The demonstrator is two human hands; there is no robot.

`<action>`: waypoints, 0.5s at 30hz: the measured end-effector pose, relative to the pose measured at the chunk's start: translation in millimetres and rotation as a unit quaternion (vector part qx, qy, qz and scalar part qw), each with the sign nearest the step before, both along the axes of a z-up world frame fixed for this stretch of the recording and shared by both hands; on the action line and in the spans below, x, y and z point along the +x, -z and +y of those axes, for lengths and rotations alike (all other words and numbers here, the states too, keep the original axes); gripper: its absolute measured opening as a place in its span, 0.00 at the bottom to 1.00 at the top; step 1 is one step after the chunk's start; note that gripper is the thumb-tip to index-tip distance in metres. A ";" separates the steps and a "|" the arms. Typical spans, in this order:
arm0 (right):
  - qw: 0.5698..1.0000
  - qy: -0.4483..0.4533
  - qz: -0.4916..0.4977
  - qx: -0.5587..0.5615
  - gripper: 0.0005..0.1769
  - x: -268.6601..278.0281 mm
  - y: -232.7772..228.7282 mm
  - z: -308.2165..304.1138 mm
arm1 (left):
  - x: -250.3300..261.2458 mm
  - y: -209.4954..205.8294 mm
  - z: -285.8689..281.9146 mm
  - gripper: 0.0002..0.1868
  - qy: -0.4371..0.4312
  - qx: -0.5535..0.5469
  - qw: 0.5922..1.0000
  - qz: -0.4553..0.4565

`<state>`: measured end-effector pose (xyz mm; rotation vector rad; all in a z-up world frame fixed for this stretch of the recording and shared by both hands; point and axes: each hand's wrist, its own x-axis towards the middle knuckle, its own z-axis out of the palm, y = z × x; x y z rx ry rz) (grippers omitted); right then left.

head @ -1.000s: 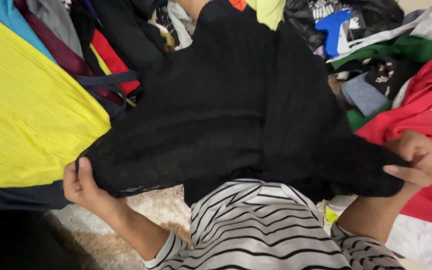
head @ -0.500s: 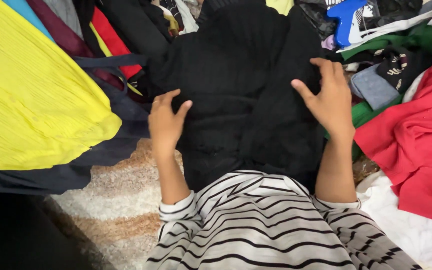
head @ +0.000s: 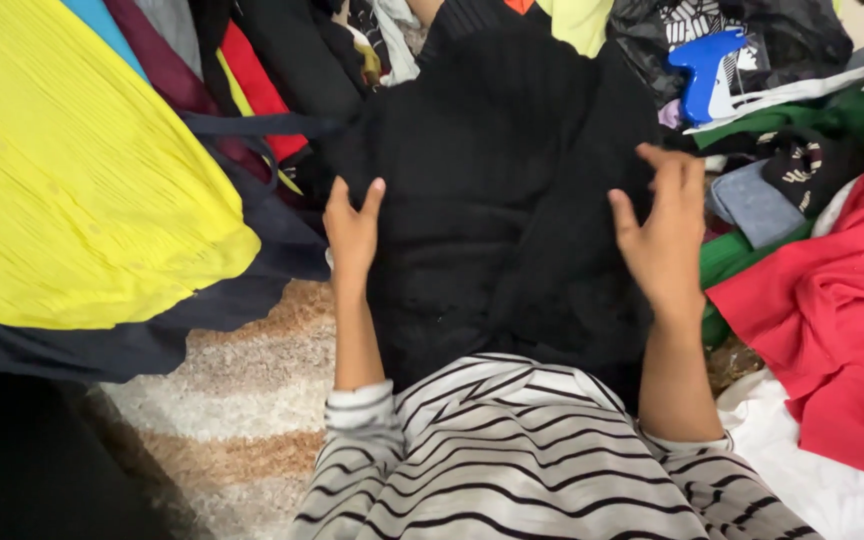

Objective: A person sits on the floor sorting through a pile of garments and uses a tagging gun to attach price or brand tags to them.

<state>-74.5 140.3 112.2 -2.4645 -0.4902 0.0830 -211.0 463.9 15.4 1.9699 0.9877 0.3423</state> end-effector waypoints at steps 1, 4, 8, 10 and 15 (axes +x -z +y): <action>0.999 -0.031 -0.014 0.037 0.30 -5.0 -3.7 4.7 | 1.2 -29.2 -13.7 0.32 0.028 -0.039 0.999 -0.001; 0.981 -0.104 0.082 0.143 0.46 -23.7 -9.0 24.5 | -6.3 -80.2 -62.1 0.32 0.134 -0.119 0.984 0.024; 0.902 -0.246 0.275 0.227 0.81 -35.6 22.6 33.3 | -15.0 -113.8 -130.9 0.28 0.420 -0.058 0.905 0.035; 0.886 -0.233 0.290 0.277 0.74 -34.3 41.8 17.4 | -20.6 -134.3 -134.0 0.27 0.454 0.012 0.891 -0.013; 0.868 -0.120 0.316 0.365 0.24 -41.7 34.2 3.7 | -10.9 -151.8 -89.7 0.18 0.431 0.019 0.896 -0.099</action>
